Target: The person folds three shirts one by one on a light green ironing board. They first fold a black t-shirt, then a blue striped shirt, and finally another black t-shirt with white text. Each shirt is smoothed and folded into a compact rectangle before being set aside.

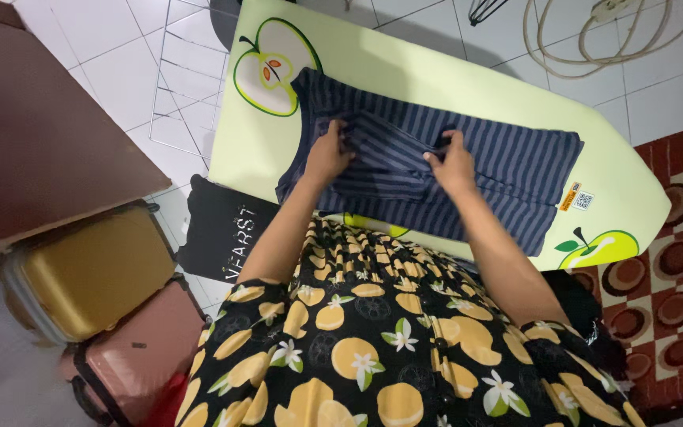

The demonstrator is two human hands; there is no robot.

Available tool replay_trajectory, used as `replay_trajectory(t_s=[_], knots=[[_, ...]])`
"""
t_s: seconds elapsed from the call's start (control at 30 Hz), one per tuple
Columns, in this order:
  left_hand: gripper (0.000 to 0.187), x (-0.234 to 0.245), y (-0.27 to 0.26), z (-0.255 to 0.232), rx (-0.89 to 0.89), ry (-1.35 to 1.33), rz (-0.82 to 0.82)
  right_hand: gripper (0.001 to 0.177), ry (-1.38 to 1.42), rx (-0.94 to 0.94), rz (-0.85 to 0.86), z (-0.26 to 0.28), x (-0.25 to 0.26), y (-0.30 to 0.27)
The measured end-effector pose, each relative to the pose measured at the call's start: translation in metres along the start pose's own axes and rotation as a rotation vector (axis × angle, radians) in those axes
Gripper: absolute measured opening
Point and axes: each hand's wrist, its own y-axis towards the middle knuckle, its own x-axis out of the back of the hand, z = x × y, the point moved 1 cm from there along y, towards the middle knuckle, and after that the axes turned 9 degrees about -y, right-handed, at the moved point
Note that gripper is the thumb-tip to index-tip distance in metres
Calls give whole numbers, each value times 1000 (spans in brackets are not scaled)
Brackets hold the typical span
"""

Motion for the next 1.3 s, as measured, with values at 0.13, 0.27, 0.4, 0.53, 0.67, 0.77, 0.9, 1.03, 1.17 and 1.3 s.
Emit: replay_trajectory(t_s=[0.13, 0.27, 0.4, 0.53, 0.67, 0.77, 0.9, 1.03, 1.17, 1.3], knots=[[62, -36, -14, -21, -388, 371, -119, 58, -228, 354, -152, 43, 1, -13], [77, -67, -16, -16, -623, 694, -6, 76, -524, 546, 42, 66, -30, -15], [78, -50, -7, 2, -369, 669, 169, 74, -503, 376, 210, 38, -34, -11], [85, -23, -3, 7, -395, 600, -126, 70, -440, 236, 105, -24, -21, -11], [90, -10, 7, -5, -276, 601, -156, 67, -343, -68, -170, -112, 0, -33], [97, -12, 18, -20, -201, 608, -182, 62, -201, -377, -373, -177, 17, -57], [96, -58, 21, -46, -276, 606, -150, 57, -144, -547, -507, -235, 32, -89], [83, -133, 6, -63, -776, 694, 233, 56, 43, -576, -459, -262, 46, -86], [79, -152, 1, -55, -733, 739, 325, 54, -29, -444, -292, -264, 50, -83], [81, -150, 3, -50, -765, 741, 321, 56, -14, -480, -264, -265, 45, -83]])
